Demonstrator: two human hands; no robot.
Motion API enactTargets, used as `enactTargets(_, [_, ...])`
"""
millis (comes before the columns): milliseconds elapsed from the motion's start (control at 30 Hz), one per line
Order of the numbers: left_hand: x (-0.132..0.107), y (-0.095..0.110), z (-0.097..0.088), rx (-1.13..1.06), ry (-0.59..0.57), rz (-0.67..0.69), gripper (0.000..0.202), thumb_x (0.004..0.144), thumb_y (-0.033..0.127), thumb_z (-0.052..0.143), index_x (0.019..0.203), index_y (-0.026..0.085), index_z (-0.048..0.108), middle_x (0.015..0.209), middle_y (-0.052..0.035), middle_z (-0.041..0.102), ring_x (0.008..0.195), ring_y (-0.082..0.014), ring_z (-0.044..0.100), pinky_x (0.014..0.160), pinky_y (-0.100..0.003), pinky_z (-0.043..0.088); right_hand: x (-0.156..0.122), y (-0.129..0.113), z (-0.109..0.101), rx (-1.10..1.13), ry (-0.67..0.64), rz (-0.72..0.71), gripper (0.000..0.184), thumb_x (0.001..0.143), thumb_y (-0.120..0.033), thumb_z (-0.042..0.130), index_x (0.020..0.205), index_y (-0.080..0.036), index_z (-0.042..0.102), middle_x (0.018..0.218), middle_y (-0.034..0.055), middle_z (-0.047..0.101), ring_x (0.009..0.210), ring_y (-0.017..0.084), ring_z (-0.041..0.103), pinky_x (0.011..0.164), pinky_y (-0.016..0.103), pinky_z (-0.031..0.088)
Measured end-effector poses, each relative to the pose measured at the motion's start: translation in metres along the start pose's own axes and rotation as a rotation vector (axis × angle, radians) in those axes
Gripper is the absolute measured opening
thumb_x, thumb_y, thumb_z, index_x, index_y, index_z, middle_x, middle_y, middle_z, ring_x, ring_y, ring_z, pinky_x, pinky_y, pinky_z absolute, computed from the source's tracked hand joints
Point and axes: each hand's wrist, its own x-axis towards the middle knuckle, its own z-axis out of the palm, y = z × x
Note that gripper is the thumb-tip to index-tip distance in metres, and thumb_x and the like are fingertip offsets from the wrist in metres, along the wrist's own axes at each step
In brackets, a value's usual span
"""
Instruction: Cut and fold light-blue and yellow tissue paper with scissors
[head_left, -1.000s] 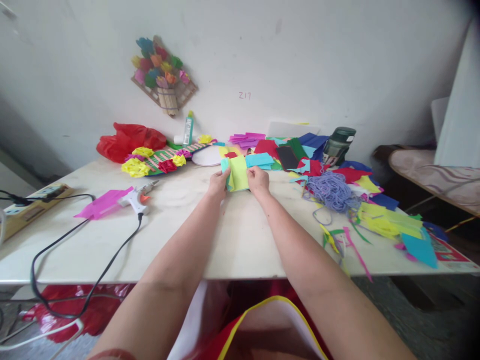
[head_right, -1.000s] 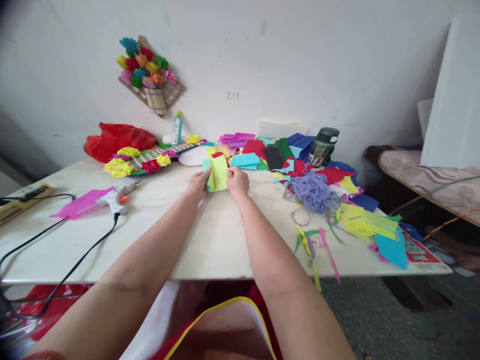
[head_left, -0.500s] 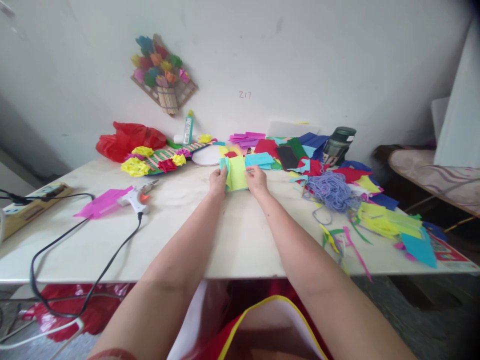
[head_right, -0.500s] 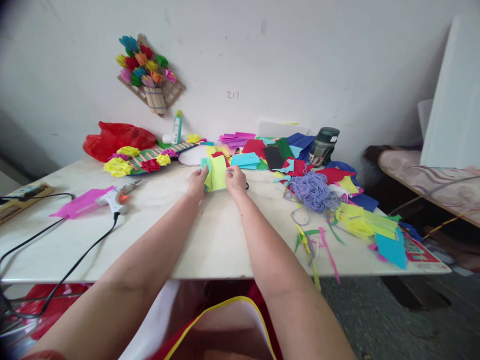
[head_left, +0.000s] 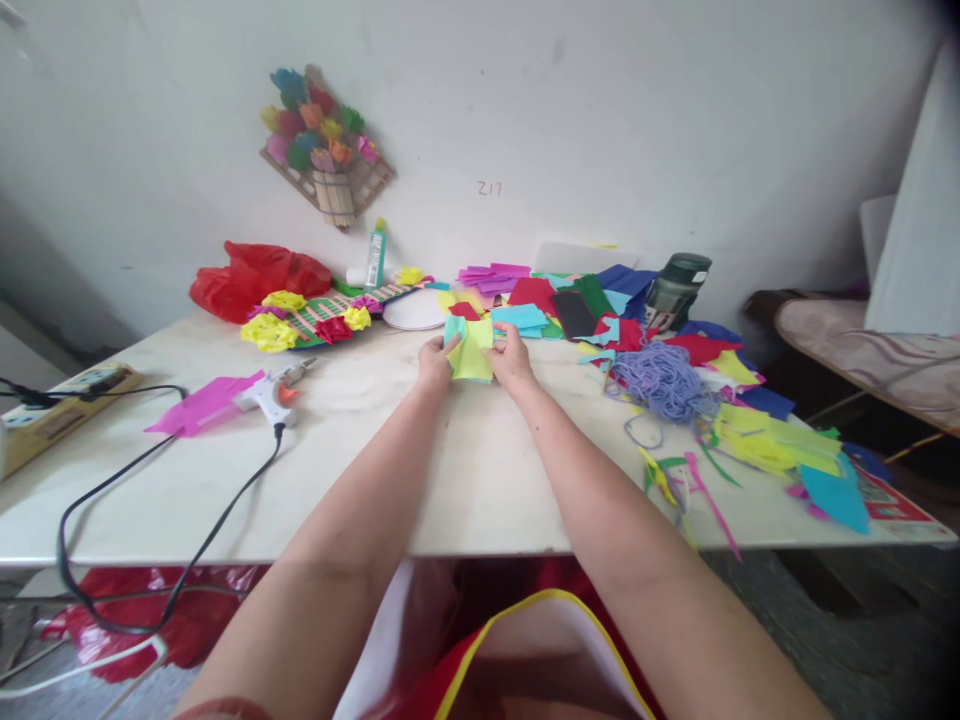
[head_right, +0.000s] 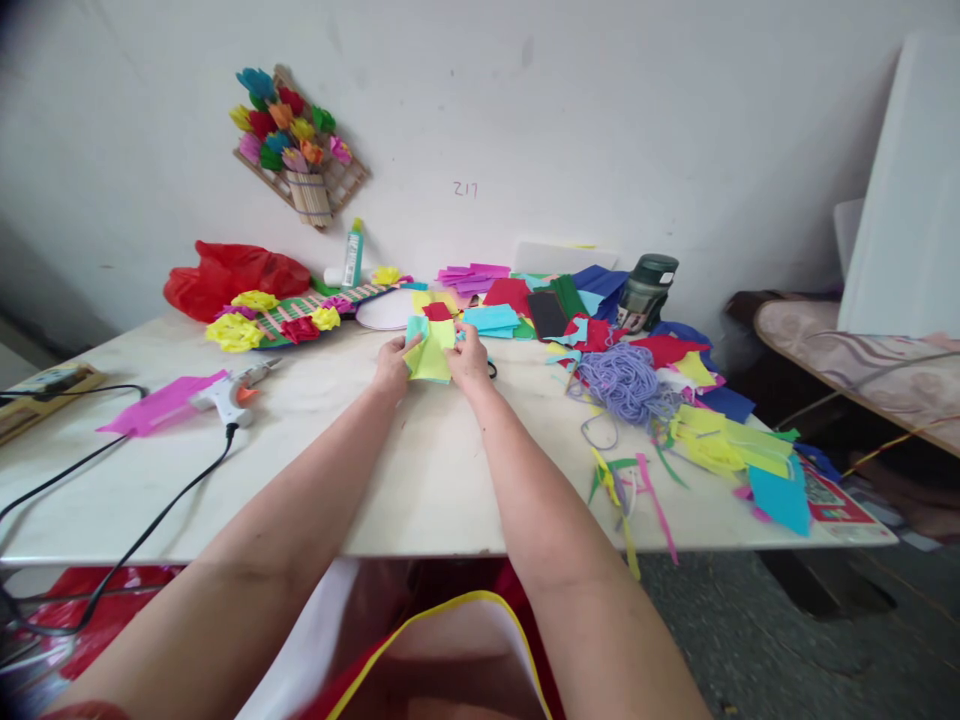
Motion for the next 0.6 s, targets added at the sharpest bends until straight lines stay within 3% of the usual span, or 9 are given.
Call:
enactTargets(267, [-0.002,0.003,0.0008,-0.035,-0.021,-0.028,0.032,0.05,0.035,0.077,0.069,0.013,0.061,0.058,-0.003,0.062,0.065,-0.0209,0.062,0.061,-0.03,0.046,-0.0017,-0.0038,-0.0008,0.079,0.021,0.031,0.057,0.064,-0.015,0.056,0.12,-0.018,0.045,0.057,-0.0058,0.054,0.062,0.016,0.055,0.066,0.03,0.046])
enactTargets(400, [-0.0007,0.0012,0.0019,-0.056,-0.032,0.026,0.035,0.051,0.036,0.077,0.074,0.014,0.062,0.062,-0.0013,0.063,0.066,-0.0203,0.062,0.064,-0.031,0.047,-0.0031,-0.0069,-0.0019,0.253,0.001,0.127,0.056,0.064,-0.019,0.059,0.119,-0.018,0.047,0.066,-0.0026,0.06,0.061,0.015,0.058,0.063,0.029,0.048])
enactTargets(500, [-0.001,0.0017,0.0033,-0.082,-0.088,0.035,0.039,0.049,0.037,0.078,0.078,0.014,0.062,0.065,-0.0013,0.064,0.069,-0.0206,0.063,0.066,-0.031,0.048,-0.0047,-0.0088,-0.0032,0.397,-0.063,0.232,0.04,0.066,-0.029,0.062,0.103,-0.017,0.056,0.072,0.0004,0.063,0.061,0.015,0.06,0.058,0.028,0.048])
enactTargets(600, [-0.0001,0.0015,0.0038,-0.051,-0.13,0.017,0.039,0.05,0.038,0.078,0.078,0.014,0.063,0.063,-0.0016,0.063,0.07,-0.0212,0.063,0.064,-0.031,0.048,-0.0059,-0.0092,-0.0036,0.47,-0.098,0.312,0.026,0.066,-0.034,0.064,0.083,-0.016,0.06,0.066,0.0,0.063,0.058,0.015,0.059,0.054,0.026,0.047])
